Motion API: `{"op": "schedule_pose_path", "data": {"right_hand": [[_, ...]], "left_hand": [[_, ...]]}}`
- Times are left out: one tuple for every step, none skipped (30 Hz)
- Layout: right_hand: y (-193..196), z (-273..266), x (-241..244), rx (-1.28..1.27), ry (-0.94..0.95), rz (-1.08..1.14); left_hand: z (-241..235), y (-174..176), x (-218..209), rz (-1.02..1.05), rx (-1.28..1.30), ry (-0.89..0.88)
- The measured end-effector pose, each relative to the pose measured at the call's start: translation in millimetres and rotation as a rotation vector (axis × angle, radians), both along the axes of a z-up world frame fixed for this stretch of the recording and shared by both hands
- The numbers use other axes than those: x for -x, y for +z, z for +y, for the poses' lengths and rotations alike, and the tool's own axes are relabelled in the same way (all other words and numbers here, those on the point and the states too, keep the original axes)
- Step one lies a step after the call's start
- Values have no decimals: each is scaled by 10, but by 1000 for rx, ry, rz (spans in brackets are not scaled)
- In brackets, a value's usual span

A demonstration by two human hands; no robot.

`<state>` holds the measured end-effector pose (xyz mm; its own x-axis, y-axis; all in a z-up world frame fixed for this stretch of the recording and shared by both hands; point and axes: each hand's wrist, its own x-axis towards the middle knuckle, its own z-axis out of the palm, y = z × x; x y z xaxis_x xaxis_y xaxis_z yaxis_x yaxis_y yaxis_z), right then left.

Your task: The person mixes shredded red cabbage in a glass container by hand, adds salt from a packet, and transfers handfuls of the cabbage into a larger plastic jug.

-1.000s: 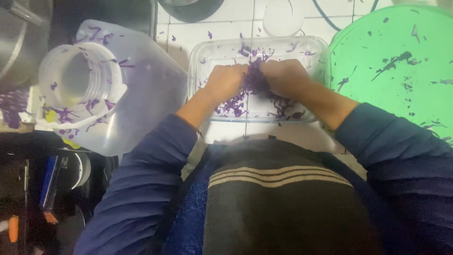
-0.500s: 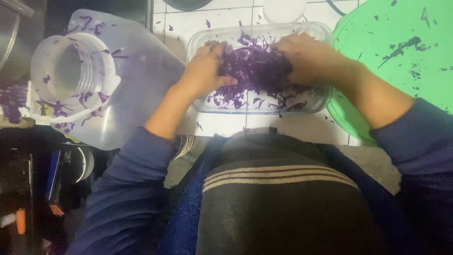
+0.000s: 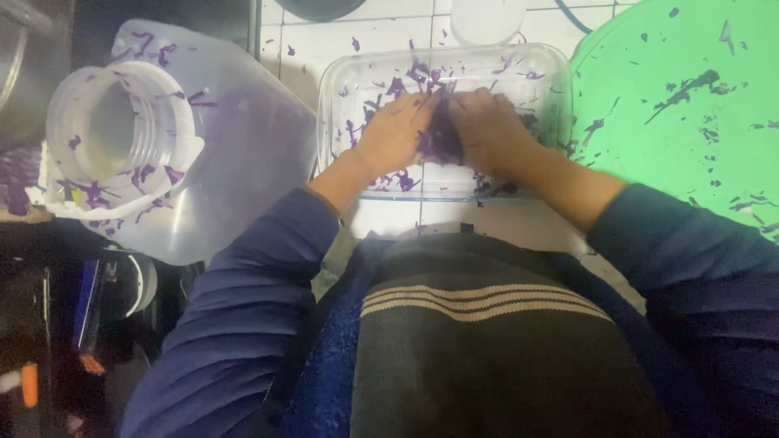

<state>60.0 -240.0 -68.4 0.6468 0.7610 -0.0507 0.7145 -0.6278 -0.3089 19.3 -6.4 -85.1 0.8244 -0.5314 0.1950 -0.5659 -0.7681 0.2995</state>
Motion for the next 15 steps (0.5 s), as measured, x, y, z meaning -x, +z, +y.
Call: {"op": "schedule_pose_path", "data": {"right_hand": [[79,11,11,-2,-7,-4],[160,21,31,-67,-26,43],[248,32,59,-133,-44,89],[128,17,19,-138,-47,76],[12,5,-21,-168,-77,47],[-110,-22,-50,-195,-108,21],[-146,-43,-92,-198,-112,9],[-181,-54,-134,-210,-40,-64],[-217,-61,-181,-223,32,-138],[-134,-57,-178,-226,31,-146],[-59,-55,-181,-235,10,-171],[-3,-81,-149,-241,-13,-188],[109,-70,-160,-240,-17,-189],[203,-62,-144,-233,-41,-183],[292,-49,-128,-226,-64,-178]], "left_hand": [[-1,-19,-23,-4,-2,-7],[-5,-38,-31,-4,-53,28],[-8,-49,-33,-5,-104,63],[-8,-33,-49,-18,-108,60],[-7,-14,-62,16,-118,79],[-22,-6,-63,53,-124,97],[-13,-12,-78,42,-126,92],[5,-19,-81,77,-142,98],[26,-28,-88,113,-159,105],[23,57,-51,104,-162,104],[19,133,-19,100,-121,136],[-12,184,41,104,-76,164],[-21,207,25,104,-76,160],[-36,208,47,113,1,243],[-46,204,69,123,78,326]]}}
